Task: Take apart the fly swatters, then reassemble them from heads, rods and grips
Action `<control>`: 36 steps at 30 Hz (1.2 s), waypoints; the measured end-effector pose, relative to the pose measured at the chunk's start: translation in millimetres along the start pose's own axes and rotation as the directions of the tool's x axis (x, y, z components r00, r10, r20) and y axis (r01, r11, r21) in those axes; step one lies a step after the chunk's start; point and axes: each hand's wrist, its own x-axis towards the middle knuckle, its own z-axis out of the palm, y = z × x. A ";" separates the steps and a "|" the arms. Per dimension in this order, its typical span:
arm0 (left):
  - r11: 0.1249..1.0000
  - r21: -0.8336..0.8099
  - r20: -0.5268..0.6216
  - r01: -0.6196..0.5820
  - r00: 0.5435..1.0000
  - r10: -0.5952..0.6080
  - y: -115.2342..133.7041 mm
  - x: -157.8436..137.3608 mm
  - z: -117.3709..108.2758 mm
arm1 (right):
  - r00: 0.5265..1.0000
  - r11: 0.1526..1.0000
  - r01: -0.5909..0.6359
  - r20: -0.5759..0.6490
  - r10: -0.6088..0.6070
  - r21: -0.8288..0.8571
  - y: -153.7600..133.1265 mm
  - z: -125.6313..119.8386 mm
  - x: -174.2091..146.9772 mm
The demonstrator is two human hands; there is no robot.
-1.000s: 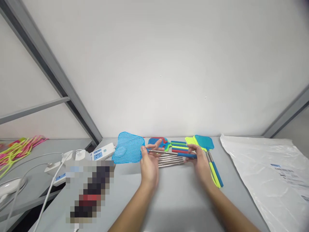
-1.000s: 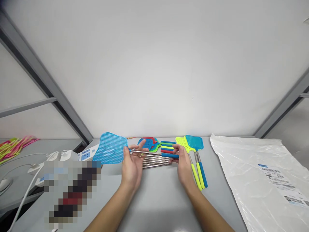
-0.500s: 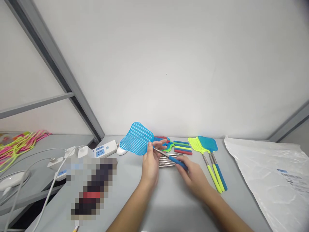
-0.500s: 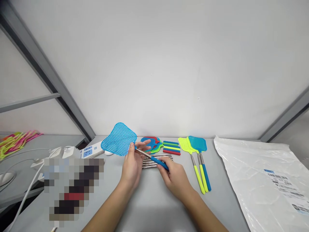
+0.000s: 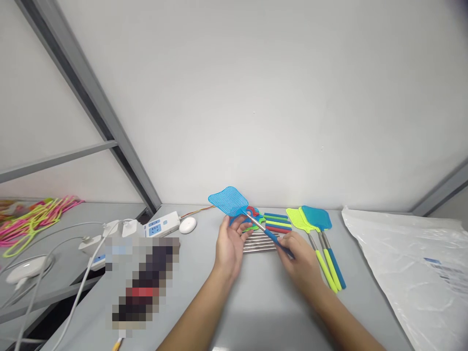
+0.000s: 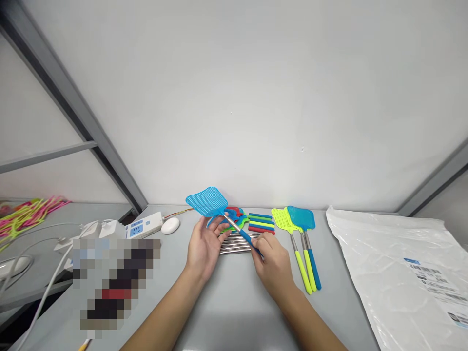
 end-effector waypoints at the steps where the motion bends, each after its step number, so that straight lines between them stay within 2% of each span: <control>1: 1.000 -0.004 -0.011 -0.004 1.000 0.004 0.6 0.4 -0.1 | 1.000 1.000 0.013 0.001 -0.013 -0.011 1.0 -0.8 0.1; 5: 0.999 0.016 -0.105 -0.028 0.994 0.030 1.2 3.6 -2.6 | 0.998 0.999 0.039 0.049 -0.037 -0.022 0.8 -3.6 0.1; 10: 0.996 -0.091 -0.201 -0.014 0.979 -0.005 3.8 11.1 -10.8 | 0.978 0.986 -0.169 0.124 0.168 -0.004 -6.3 -7.1 -0.6; 12: 0.989 -0.149 -0.183 0.021 0.982 -0.049 5.6 13.4 -13.8 | 0.965 0.978 -0.206 0.164 0.204 -0.002 -7.4 -6.6 -0.9; 16: 0.970 -0.226 -0.121 0.086 0.986 -0.115 6.9 13.6 -13.9 | 0.970 0.984 -0.165 0.190 0.149 0.072 -6.9 -2.7 -1.1; 21: 0.985 -0.173 0.002 0.021 1.000 -0.021 8.9 6.7 -5.3 | 0.990 0.990 -0.128 0.075 0.123 0.067 -7.3 -1.0 0.5; 23: 0.980 -0.198 0.000 -0.012 1.000 0.012 10.4 4.8 -4.0 | 0.993 0.993 -0.107 0.047 0.105 0.050 -6.4 -1.6 0.7; 25: 0.978 -0.202 -0.057 -0.056 0.997 0.046 11.2 5.0 -4.9 | 0.995 0.995 -0.092 0.049 0.091 0.030 -4.7 -2.2 0.3; 28: 0.985 -0.087 -0.140 -0.149 0.981 0.136 9.9 8.6 -8.8 | 0.991 0.996 -0.091 0.096 0.092 -0.023 -3.7 -3.3 0.1; 31: 0.980 0.035 -0.141 -0.196 0.970 0.199 8.4 13.4 -13.6 | 0.976 0.992 -0.057 0.204 0.079 -0.112 -8.4 -6.7 1.8; 34: 0.985 0.089 -0.065 -0.151 0.986 0.157 8.9 15.3 -16.6 | 0.961 0.979 -0.007 0.271 0.062 -0.202 -15.3 -14.2 1.5; 36: 0.980 0.173 -0.005 -0.095 0.995 0.098 9.0 13.7 -16.2 | 0.961 0.967 -0.037 0.255 0.103 -0.253 -15.2 -21.9 -3.3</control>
